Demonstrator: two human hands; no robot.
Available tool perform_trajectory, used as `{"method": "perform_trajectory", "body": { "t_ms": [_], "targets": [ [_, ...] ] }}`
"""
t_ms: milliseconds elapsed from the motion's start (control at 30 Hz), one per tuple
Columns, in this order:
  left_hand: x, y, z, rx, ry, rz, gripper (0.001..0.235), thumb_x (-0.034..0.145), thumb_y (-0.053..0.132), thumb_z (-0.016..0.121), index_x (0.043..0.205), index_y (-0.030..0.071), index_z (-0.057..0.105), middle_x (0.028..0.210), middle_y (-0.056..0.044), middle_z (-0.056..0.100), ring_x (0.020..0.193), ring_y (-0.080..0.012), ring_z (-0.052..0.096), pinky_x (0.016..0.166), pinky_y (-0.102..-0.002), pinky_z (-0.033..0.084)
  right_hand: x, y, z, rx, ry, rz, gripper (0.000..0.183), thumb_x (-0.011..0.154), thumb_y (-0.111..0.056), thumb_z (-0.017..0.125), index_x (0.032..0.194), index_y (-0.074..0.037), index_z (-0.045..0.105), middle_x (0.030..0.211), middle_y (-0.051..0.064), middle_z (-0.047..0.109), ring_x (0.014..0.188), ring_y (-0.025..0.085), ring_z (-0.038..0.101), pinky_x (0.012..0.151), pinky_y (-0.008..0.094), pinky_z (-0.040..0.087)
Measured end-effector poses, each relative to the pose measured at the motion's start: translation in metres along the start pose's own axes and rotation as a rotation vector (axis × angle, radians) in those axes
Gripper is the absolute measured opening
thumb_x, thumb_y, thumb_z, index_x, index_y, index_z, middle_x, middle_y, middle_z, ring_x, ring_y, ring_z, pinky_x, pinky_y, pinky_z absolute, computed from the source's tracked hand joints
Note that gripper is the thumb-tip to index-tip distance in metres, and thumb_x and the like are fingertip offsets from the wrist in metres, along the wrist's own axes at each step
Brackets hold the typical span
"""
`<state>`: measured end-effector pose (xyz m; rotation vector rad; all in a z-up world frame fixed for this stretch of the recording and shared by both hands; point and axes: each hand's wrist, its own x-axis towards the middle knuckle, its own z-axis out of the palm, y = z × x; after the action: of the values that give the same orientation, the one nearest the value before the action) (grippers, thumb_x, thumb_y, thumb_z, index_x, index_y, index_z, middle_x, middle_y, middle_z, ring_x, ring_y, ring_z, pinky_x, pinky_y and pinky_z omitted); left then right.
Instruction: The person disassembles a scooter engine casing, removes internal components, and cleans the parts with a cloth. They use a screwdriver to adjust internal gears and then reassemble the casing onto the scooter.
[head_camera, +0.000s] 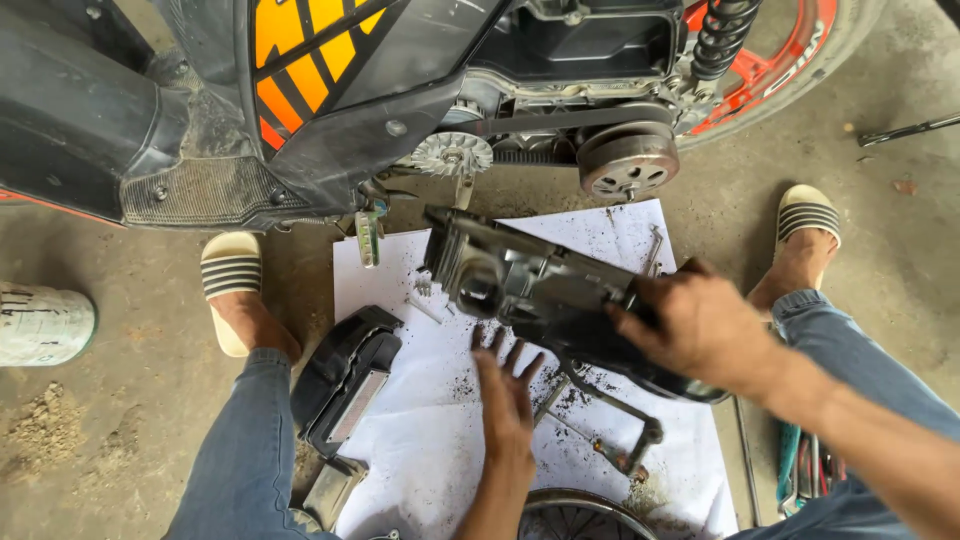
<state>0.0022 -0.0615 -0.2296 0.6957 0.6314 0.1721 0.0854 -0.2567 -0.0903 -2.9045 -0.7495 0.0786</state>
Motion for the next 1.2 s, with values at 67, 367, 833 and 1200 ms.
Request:
{"method": "perform_trajectory", "body": {
  "t_ms": [67, 367, 833, 1200],
  "targets": [
    [0.042, -0.050, -0.020, -0.192, -0.121, -0.215, 0.066, 0.076, 0.074, 0.050, 0.051, 0.014, 0.042, 0.162, -0.031, 0.022, 0.141, -0.0592, 0.034, 0.110, -0.074, 0.031, 0.004, 0.001, -0.039, -0.026, -0.075, 0.050, 0.034, 0.092, -0.045, 0.064, 0.091, -0.012, 0.072, 0.072, 0.011, 0.073, 0.071, 0.034, 0.067, 0.074, 0.042, 0.056],
    [0.052, -0.060, 0.030, -0.421, -0.248, -0.292, 0.095, 0.080, 0.067, 0.069, 0.150, 0.011, 0.038, 0.137, -0.019, 0.054, 0.128, -0.0360, 0.051, 0.117, -0.056, 0.032, 0.032, 0.025, -0.046, 0.093, -0.120, -0.009, 0.032, 0.086, -0.044, 0.070, 0.100, -0.015, 0.073, 0.074, 0.018, 0.078, 0.086, 0.038, 0.078, 0.092, 0.051, 0.056],
    [0.026, -0.008, 0.052, -0.598, -0.660, -0.144, 0.059, 0.076, 0.049, 0.084, 0.114, 0.005, 0.071, 0.114, -0.008, 0.073, 0.107, -0.0203, 0.068, 0.107, -0.038, 0.047, -0.101, 0.046, 0.054, 1.254, 0.915, 0.337, 0.061, 0.088, -0.028, 0.057, 0.140, -0.006, 0.033, 0.134, 0.017, 0.042, 0.121, 0.032, 0.045, 0.104, 0.044, 0.038],
    [0.093, 0.031, 0.004, -0.408, -0.416, -0.117, 0.046, 0.079, 0.022, 0.066, 0.116, -0.004, 0.055, 0.117, -0.021, 0.063, 0.117, -0.0347, 0.058, 0.116, -0.051, 0.038, -0.047, 0.108, -0.031, 1.985, 0.756, 0.137, 0.068, 0.076, -0.036, 0.090, 0.136, -0.022, 0.060, 0.128, -0.003, 0.068, 0.108, 0.014, 0.067, 0.089, 0.026, 0.058]
  ]
}}
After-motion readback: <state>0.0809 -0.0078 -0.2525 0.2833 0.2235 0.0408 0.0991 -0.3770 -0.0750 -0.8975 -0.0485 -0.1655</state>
